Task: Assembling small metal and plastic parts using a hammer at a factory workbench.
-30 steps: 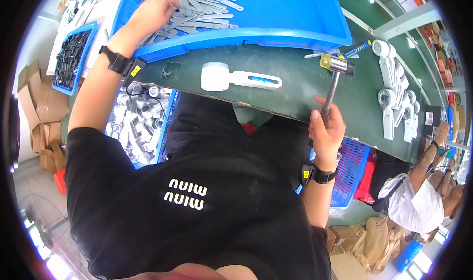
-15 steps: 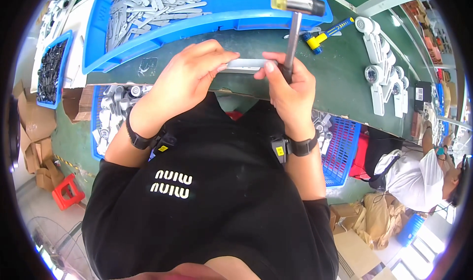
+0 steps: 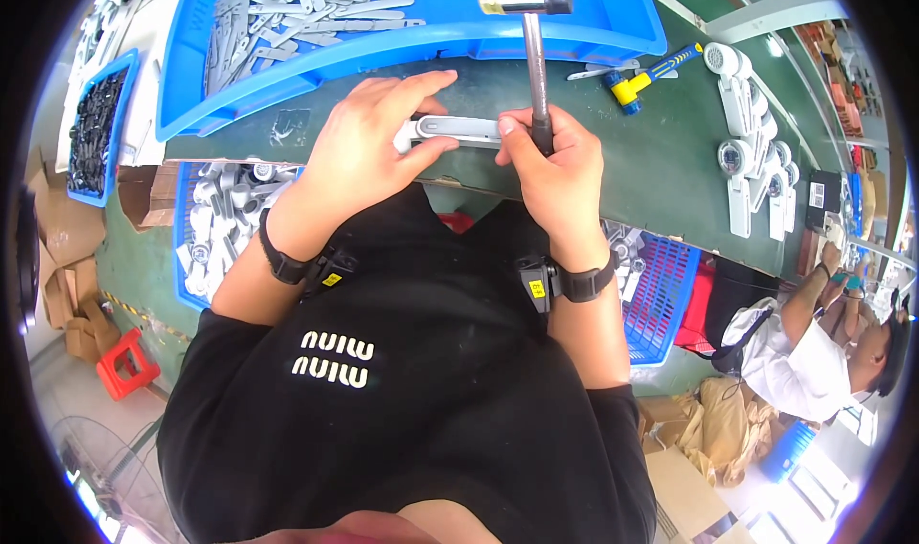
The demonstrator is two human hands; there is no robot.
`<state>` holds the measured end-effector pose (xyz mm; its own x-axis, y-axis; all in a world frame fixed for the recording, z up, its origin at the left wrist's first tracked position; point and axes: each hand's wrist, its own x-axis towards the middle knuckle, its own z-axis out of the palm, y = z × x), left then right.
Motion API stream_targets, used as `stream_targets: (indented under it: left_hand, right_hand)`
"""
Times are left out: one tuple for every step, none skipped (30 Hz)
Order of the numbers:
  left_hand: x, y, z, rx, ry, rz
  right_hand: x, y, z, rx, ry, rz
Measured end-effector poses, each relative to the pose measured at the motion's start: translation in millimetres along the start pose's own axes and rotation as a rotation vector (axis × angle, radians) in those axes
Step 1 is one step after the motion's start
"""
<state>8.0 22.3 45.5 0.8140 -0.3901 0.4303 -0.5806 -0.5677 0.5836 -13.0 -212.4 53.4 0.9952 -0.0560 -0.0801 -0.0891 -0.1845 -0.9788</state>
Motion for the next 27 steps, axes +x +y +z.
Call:
stream_targets:
  left_hand:
    - [-1, -2, 1, -0.014, -0.003, -0.008]
    - [-1, -2, 3, -0.017, -0.004, -0.009]
    - [-1, -2, 5, -0.043, 0.048, 0.007]
    - [-2, -2, 6, -0.067, 0.100, 0.023]
    - [-3, -4, 8, -0.069, 0.100, 0.021]
    - [-4, -6, 11, -0.056, 0.134, 0.065]
    - [-4, -8, 12, -0.041, 0.167, 0.109]
    - [-5, -8, 13, -0.042, 0.167, 0.107]
    - [-5, -9, 14, -0.017, 0.184, 0.111]
    - [-5, -9, 14, 0.008, 0.201, 0.115]
    - [-5, -9, 14, 0.007, 0.200, 0.113]
    - [-5, -10, 14, 0.038, 0.176, 0.138]
    - [-5, -10, 13, 0.065, 0.150, 0.165]
    - [-5, -9, 12, 0.061, 0.146, 0.165]
    - [-3, -8, 10, 0.039, 0.130, 0.151]
    - [-3, -7, 9, 0.019, 0.115, 0.136]
    - [-3, -7, 9, 0.016, 0.112, 0.135]
    - [-4, -8, 9, 0.011, 0.114, 0.137]
    - [-3, -8, 9, 0.006, 0.118, 0.140]
    - [-3, -9, 9, 0.004, 0.117, 0.139]
    - [-2, -10, 10, 0.009, 0.117, 0.155]
    - [-3, -10, 9, 0.015, 0.117, 0.170]
    - [-3, -9, 9, 0.014, 0.116, 0.169]
    - [-4, -8, 8, 0.020, 0.107, 0.164]
    - [-4, -7, 8, 0.026, 0.098, 0.159]
    - [-4, -5, 7, 0.025, 0.096, 0.160]
    - [-4, -1, 6, 0.062, 0.080, 0.135]
  right_hand:
    - [0, -3, 0, -0.002, 0.000, 0.003]
    - [-1, -6, 0, -0.035, 0.004, 0.024]
    - [-1, -7, 1, -0.069, 0.007, 0.045]
    - [-1, -6, 1, -0.070, 0.007, 0.047]
    - [-1, -5, 2, -0.063, 0.021, 0.034]
    - [-1, -4, 2, -0.055, 0.034, 0.021]
    - [-1, -4, 3, -0.056, 0.033, 0.023]
    - [-1, -4, 3, -0.060, 0.034, 0.027]
    - [-1, -3, 3, -0.063, 0.034, 0.032]
    - [-1, -4, 3, -0.064, 0.033, 0.034]
    - [-1, -5, 2, -0.077, 0.027, 0.048]
    - [-1, -4, 2, -0.091, 0.021, 0.063]
    - [-1, -2, 1, -0.091, 0.024, 0.067]
    - [1, 2, -1, -0.111, 0.016, 0.045]
    - [2, 4, -2, -0.132, 0.008, 0.024]
    - [3, 3, -2, -0.132, 0.010, 0.028]
    - [3, -1, 0, -0.166, 0.012, 0.021]
    - [3, -2, 1, -0.200, 0.015, 0.013]
    - [4, -2, 1, -0.202, 0.016, 0.015]
    - [5, -1, 0, -0.246, 0.017, -0.008]
    - [6, 0, 0, -0.290, 0.017, -0.031]
    - [6, 2, -1, -0.290, 0.017, -0.029]
    - [7, 3, -2, -0.299, -0.001, -0.037]
    - [7, 4, -2, -0.308, -0.019, -0.045]
    - [7, 5, -3, -0.308, -0.018, -0.043]
    - [6, 4, -2, -0.323, -0.016, -0.064]
    - [6, 5, -2, -0.339, -0.014, -0.085]
